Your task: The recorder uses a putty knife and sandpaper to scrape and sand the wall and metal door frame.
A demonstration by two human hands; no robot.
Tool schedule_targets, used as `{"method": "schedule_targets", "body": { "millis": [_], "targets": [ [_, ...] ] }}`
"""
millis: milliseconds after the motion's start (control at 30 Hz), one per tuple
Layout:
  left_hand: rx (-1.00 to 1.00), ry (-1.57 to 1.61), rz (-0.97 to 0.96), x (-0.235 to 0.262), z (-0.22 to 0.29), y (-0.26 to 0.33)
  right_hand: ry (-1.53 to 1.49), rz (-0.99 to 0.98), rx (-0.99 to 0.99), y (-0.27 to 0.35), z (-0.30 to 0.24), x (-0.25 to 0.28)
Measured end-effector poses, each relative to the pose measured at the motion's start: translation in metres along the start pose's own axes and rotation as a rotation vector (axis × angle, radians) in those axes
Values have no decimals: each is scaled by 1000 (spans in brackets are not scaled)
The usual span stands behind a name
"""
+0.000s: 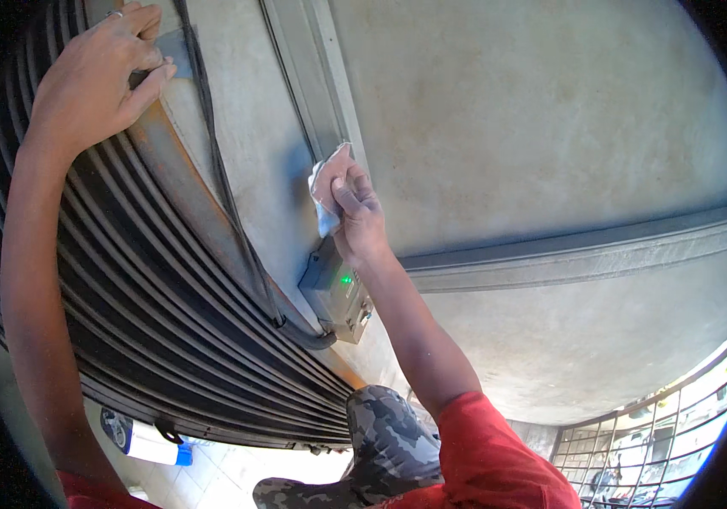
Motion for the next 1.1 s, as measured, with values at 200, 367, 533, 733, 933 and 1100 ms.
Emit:
{"method": "schedule_targets", "body": {
  "millis": [200, 367, 533, 733, 933, 1100],
  "targets": [
    [239, -102, -738, 20, 17, -24, 118, 56, -49, 0, 12, -17],
    [99, 45, -74, -28, -8, 7, 567, 50, -161, 7, 30, -15],
    [34, 55, 20, -25, -7, 7, 566, 59, 290, 20, 36, -43],
    [56, 92, -44, -20, -2, 4, 1195, 133, 811, 25, 46, -48],
    [72, 42, -102, -4, 4, 1, 1391, -324, 625, 43, 59, -40],
    [154, 42, -228, -3, 6, -2, 1191, -492, 616, 56, 57, -32]
  ]
}}
Point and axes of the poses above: each hand's wrist, its own y-axis away from the middle knuckle, its own x-axis out of the back of the hand, z = x × y, the point moved 2 cm from there along -y, towards the middle knuckle, and after that the axes turned 11 degrees about x, right-handed, at the moved point
